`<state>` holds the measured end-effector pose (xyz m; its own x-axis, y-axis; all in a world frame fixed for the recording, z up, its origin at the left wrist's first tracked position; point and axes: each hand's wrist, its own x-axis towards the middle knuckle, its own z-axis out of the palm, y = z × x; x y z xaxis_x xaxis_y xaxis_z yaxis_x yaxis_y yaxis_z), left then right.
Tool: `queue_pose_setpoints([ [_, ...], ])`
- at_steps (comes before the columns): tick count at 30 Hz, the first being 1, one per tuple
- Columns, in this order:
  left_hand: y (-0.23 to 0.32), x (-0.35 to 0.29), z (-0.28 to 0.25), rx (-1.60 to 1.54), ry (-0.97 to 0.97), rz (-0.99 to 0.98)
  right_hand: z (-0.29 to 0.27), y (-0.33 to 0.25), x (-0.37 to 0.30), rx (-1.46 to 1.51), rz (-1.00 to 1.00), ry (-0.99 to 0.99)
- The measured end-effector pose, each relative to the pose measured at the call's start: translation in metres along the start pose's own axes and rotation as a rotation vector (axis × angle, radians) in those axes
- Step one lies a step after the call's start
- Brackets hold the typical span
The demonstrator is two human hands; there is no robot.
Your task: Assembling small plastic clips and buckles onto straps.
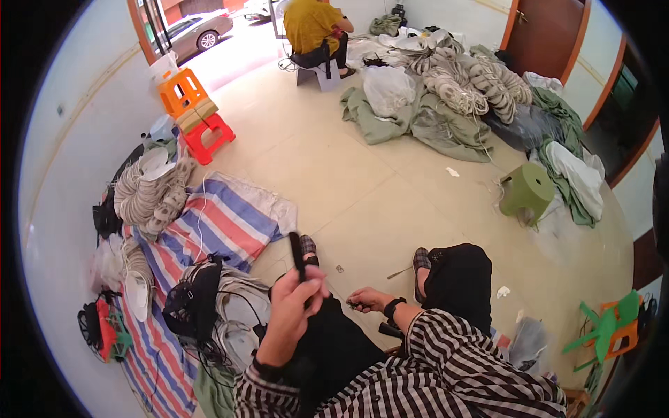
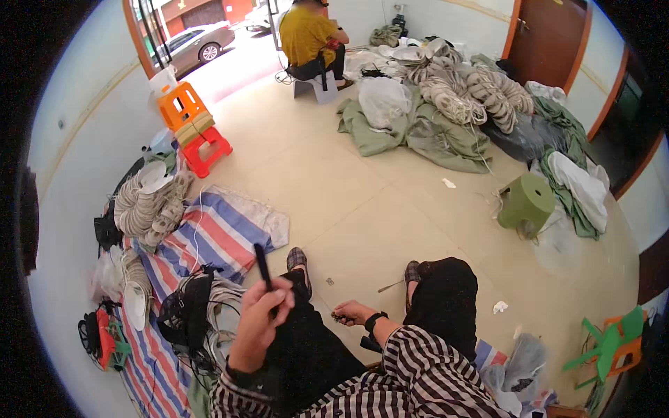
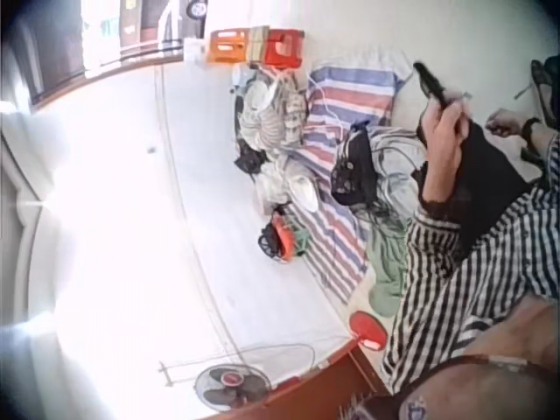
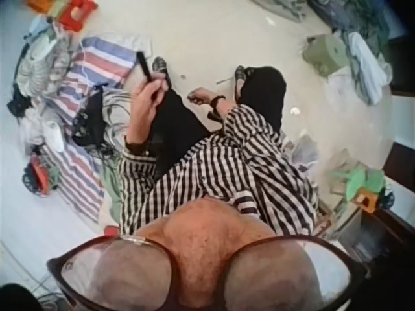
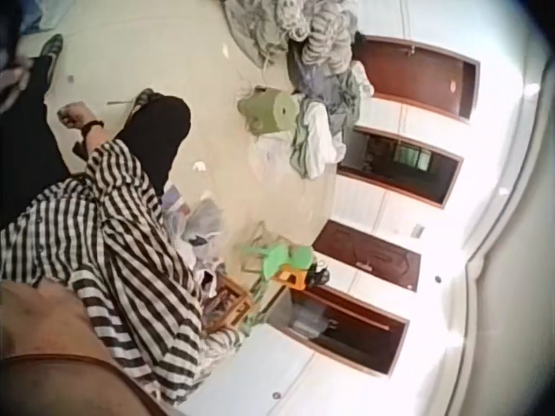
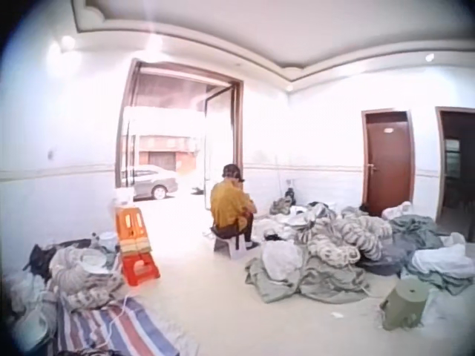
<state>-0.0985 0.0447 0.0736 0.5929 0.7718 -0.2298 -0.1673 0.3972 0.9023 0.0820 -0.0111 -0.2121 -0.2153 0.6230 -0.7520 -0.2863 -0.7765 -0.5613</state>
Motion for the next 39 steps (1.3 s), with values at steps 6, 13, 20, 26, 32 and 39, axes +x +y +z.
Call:
queue_pose_setpoints([
  [6, -0.006, 0.068, 0.052, -0.013, -0.200, -0.070, 0.006, 0.002, -0.001, 0.013, -0.048, -0.028],
  [13, -0.057, 0.135, 0.017, -0.058, -0.064, -0.102, 0.004, 0.009, 0.010, 0.010, -0.031, -0.049],
  [20, -0.064, 0.130, 0.014, 0.010, -0.015, -0.044, 0.000, 0.010, 0.002, 0.006, 0.014, 0.006],
  [26, -0.056, 0.119, 0.018, 0.031, -0.064, -0.031, -0.003, 0.017, 0.007, -0.004, 0.050, 0.013],
  [32, -0.054, 0.117, 0.017, 0.046, -0.089, -0.015, -0.002, 0.016, 0.009, -0.061, 0.083, 0.056],
  [39, -0.056, 0.118, 0.022, 0.074, -0.080, -0.025, -0.001, 0.013, 0.007, -0.013, 0.061, 0.068],
])
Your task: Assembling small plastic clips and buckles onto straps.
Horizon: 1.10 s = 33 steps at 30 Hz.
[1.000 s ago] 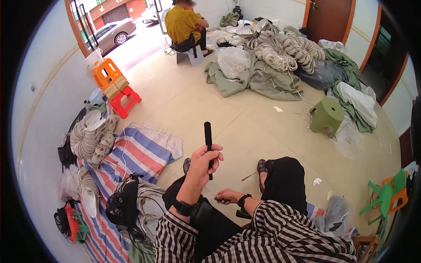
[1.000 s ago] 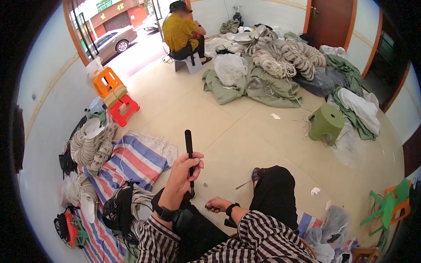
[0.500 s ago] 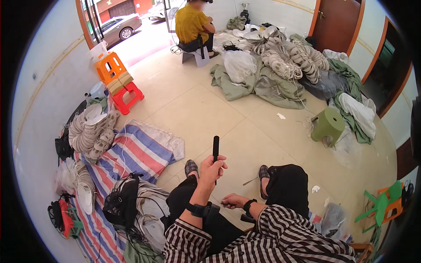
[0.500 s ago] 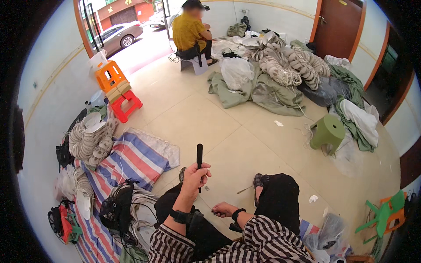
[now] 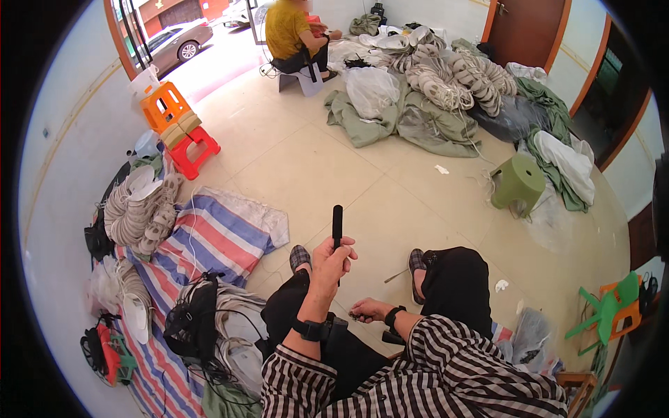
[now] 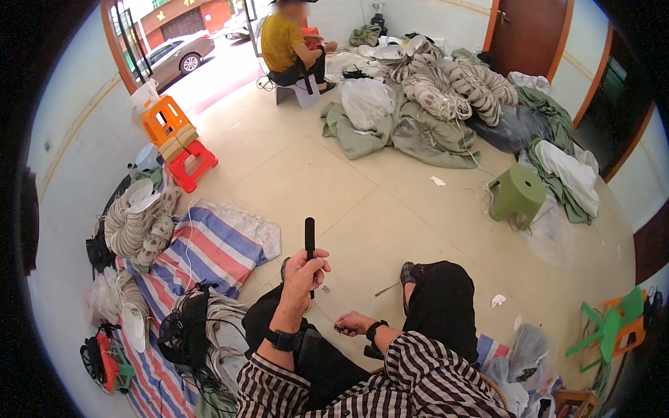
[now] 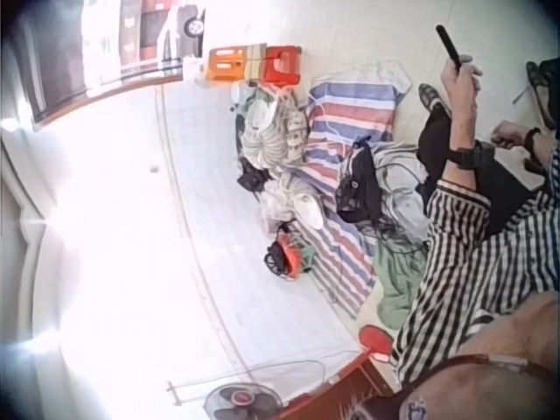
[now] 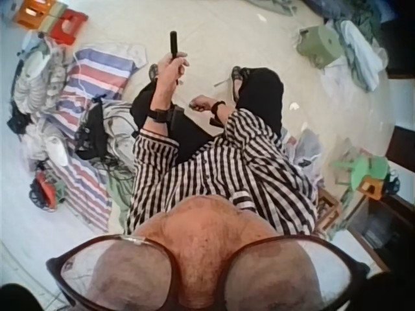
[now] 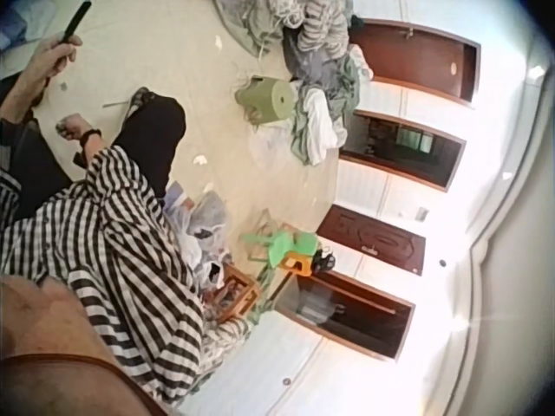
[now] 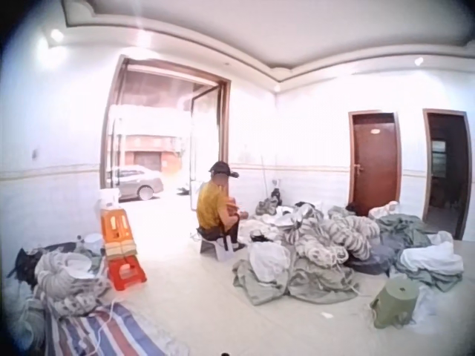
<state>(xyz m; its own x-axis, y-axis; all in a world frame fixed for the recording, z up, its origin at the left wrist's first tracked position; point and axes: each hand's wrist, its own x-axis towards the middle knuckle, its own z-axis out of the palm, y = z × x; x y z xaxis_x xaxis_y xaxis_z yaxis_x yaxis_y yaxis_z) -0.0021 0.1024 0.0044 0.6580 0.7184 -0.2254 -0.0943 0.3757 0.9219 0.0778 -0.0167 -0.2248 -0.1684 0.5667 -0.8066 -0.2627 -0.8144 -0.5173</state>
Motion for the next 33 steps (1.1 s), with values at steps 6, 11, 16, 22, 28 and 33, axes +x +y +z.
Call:
queue_pose_setpoints([
  [6, -0.008, 0.002, 0.001, 0.036, 0.019, 0.003, 0.002, -0.001, -0.001, 0.051, -0.038, -0.064],
  [11, -0.012, 0.001, 0.001, 0.064, 0.018, 0.020, 0.007, 0.000, 0.001, 0.039, -0.050, -0.038],
  [16, -0.013, 0.002, 0.003, 0.098, 0.039, 0.001, 0.004, 0.004, 0.007, 0.051, -0.075, -0.053],
  [22, -0.016, 0.008, 0.004, 0.082, 0.001, 0.034, -0.001, 0.001, 0.014, 0.107, -0.107, -0.035],
  [28, -0.022, 0.009, -0.009, 0.085, 0.000, 0.038, 0.010, -0.005, 0.006, 0.090, -0.134, -0.060],
  [33, -0.023, 0.009, -0.001, 0.098, 0.000, 0.015, 0.009, -0.005, 0.002, 0.110, -0.167, -0.022],
])
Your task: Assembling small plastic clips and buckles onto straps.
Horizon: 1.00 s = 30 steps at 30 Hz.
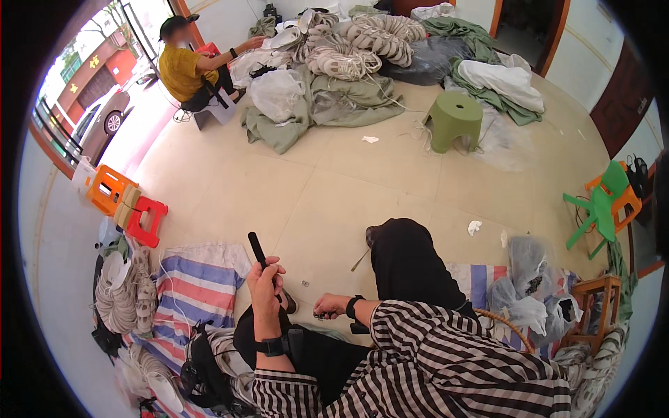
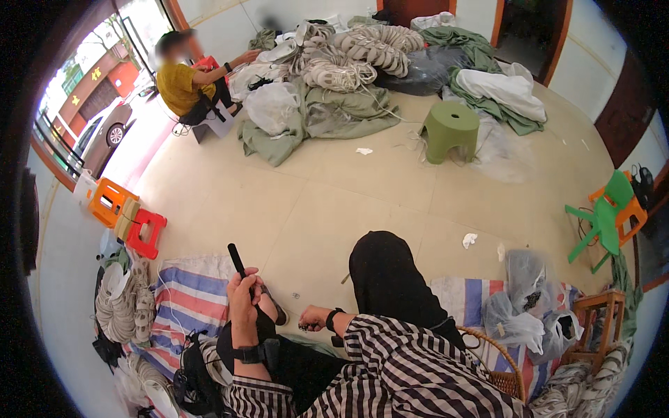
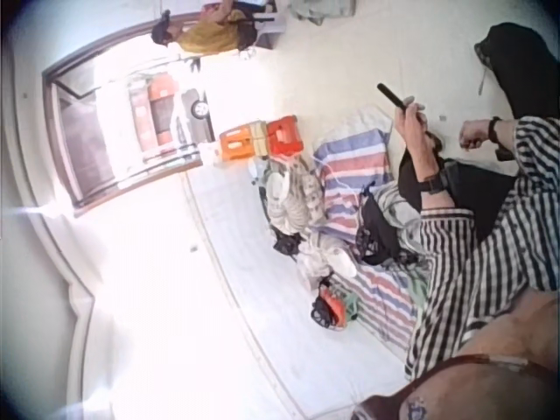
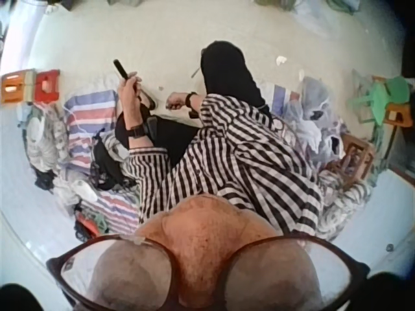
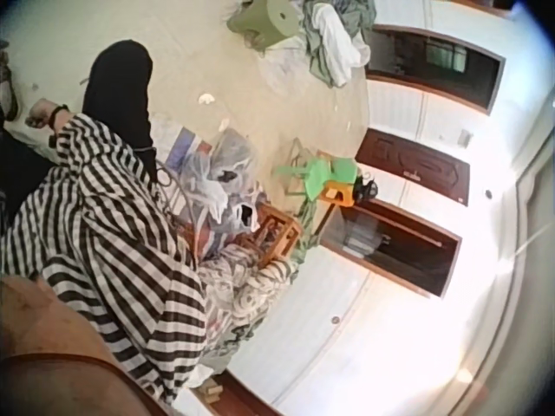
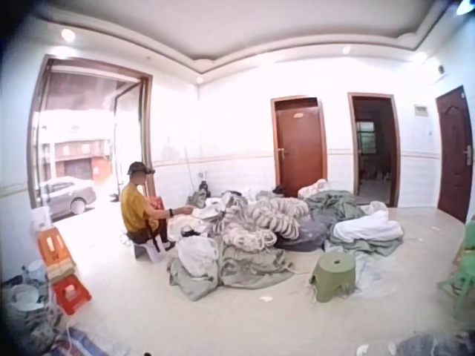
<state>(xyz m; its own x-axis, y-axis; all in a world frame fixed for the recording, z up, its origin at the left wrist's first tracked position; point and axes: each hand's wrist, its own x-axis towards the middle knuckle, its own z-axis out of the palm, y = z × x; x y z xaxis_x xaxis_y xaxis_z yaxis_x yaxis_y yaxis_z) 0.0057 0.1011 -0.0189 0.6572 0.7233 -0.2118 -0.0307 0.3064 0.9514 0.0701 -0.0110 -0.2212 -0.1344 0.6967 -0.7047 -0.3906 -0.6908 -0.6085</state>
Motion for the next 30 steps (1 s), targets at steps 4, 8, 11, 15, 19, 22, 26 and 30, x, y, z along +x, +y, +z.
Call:
queue_pose_setpoints([
  [4, 0.000, 0.000, 0.000, -0.033, -0.024, -0.007, -0.004, 0.000, 0.004, -0.006, -0.022, -0.028],
  [8, -0.005, 0.003, -0.010, -0.023, 0.004, 0.002, 0.000, -0.004, -0.002, 0.027, -0.033, 0.005],
  [11, -0.006, 0.006, -0.006, -0.052, -0.004, -0.011, -0.005, -0.007, -0.005, 0.058, -0.044, -0.009],
  [15, -0.011, 0.009, -0.010, -0.002, 0.043, -0.039, -0.001, -0.012, -0.012, 0.058, -0.068, 0.009],
  [19, -0.014, 0.013, -0.018, 0.071, 0.030, -0.016, 0.001, -0.015, -0.011, 0.054, -0.072, -0.030],
  [22, -0.018, 0.015, -0.022, 0.103, 0.037, -0.038, 0.003, -0.017, -0.015, 0.067, -0.108, -0.017],
  [26, -0.024, 0.021, -0.026, 0.104, 0.020, -0.065, -0.002, -0.018, -0.019, 0.078, -0.144, -0.036],
  [30, -0.028, 0.025, -0.030, 0.149, 0.054, -0.075, 0.003, -0.027, -0.025, 0.095, -0.158, 0.009],
])
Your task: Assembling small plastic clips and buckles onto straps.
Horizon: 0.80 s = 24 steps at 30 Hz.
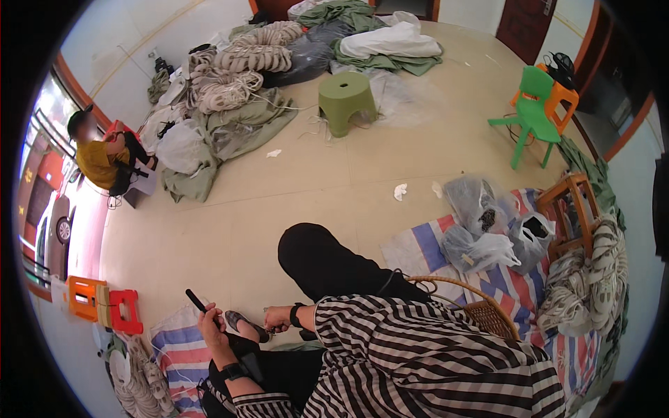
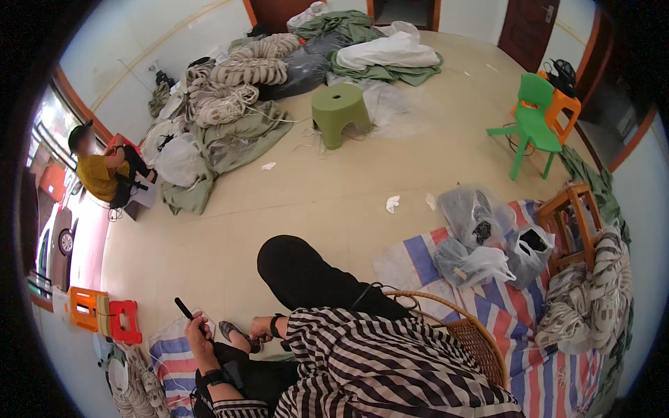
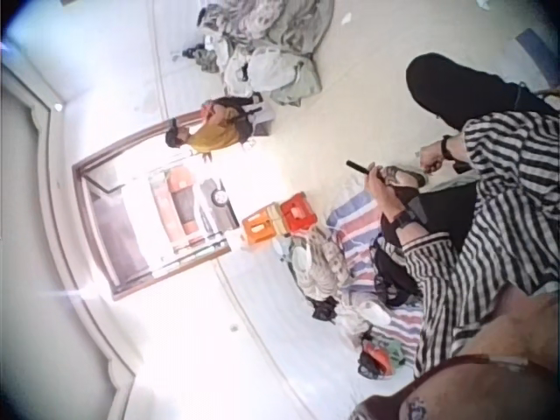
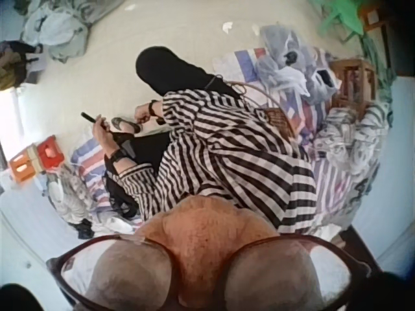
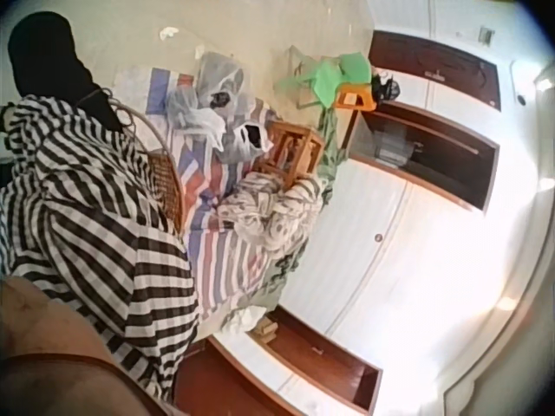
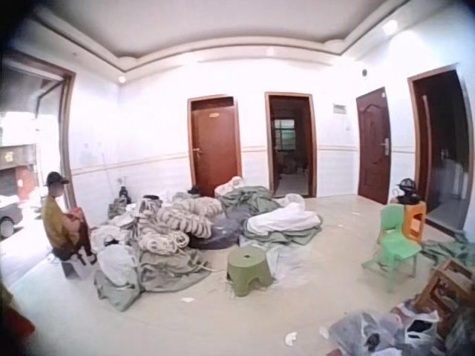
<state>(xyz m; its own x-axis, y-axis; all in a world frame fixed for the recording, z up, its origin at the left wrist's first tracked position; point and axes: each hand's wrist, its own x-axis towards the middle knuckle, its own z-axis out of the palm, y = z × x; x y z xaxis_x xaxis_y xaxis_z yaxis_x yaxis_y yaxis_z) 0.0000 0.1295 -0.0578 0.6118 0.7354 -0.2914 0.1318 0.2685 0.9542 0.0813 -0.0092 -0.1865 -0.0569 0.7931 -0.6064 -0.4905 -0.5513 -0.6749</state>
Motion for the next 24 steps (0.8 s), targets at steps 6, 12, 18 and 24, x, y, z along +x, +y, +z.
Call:
queue_pose_setpoints([
  [6, -0.006, 0.006, 0.000, 0.074, 0.033, -0.012, -0.002, 0.000, -0.007, 0.070, -0.094, -0.032],
  [12, -0.013, 0.011, -0.009, 0.126, 0.063, -0.048, 0.005, -0.011, -0.015, 0.014, -0.083, -0.018],
  [18, -0.017, 0.014, -0.016, 0.193, 0.084, -0.098, 0.005, -0.015, -0.026, 0.025, -0.111, -0.011],
  [24, -0.025, 0.015, -0.026, 0.207, 0.102, -0.082, 0.004, -0.014, -0.030, 0.033, -0.139, -0.014],
])
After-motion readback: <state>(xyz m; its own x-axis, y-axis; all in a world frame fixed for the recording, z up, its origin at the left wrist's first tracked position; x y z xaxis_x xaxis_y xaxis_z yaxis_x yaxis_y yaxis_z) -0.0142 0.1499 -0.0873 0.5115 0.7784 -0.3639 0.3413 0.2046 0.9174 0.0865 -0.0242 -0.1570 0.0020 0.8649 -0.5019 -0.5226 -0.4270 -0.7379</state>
